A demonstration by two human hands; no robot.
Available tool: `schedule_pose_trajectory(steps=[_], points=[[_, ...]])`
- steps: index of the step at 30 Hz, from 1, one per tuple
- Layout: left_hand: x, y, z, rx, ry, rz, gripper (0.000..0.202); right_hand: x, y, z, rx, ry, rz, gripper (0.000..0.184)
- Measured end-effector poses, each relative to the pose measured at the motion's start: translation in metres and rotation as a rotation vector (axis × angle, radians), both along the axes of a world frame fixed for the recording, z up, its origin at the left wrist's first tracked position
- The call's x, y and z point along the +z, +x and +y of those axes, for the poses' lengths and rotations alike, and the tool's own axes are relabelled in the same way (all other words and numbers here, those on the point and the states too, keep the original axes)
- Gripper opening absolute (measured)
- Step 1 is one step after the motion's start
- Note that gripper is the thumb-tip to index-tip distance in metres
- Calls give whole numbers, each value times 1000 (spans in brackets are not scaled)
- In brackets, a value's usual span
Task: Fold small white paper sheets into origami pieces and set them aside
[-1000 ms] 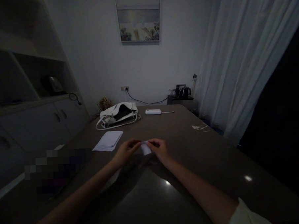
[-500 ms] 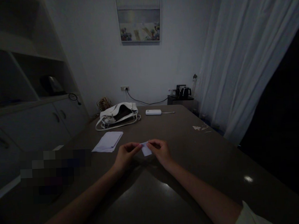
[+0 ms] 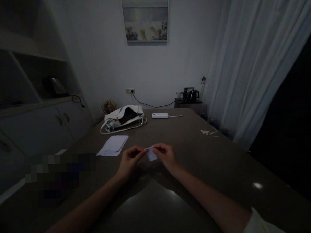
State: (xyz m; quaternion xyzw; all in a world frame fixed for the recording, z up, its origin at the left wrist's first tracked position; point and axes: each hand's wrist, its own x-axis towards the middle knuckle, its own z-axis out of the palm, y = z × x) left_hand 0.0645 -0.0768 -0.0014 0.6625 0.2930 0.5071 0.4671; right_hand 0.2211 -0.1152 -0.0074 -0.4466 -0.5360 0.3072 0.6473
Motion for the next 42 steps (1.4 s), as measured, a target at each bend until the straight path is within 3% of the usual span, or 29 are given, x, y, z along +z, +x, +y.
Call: schedule_pose_trajectory(steps=[10,26,42], points=[[0,-2,2,31,70,20,22,0,0,1,-51,51,-26,15],[3,0,-1,-59,-63,-90,23,4,-1,-3,-34,28,-44,15],[-1,-2,2,-45,0,41,26,3,-4,-5,37,-73,-11,18]])
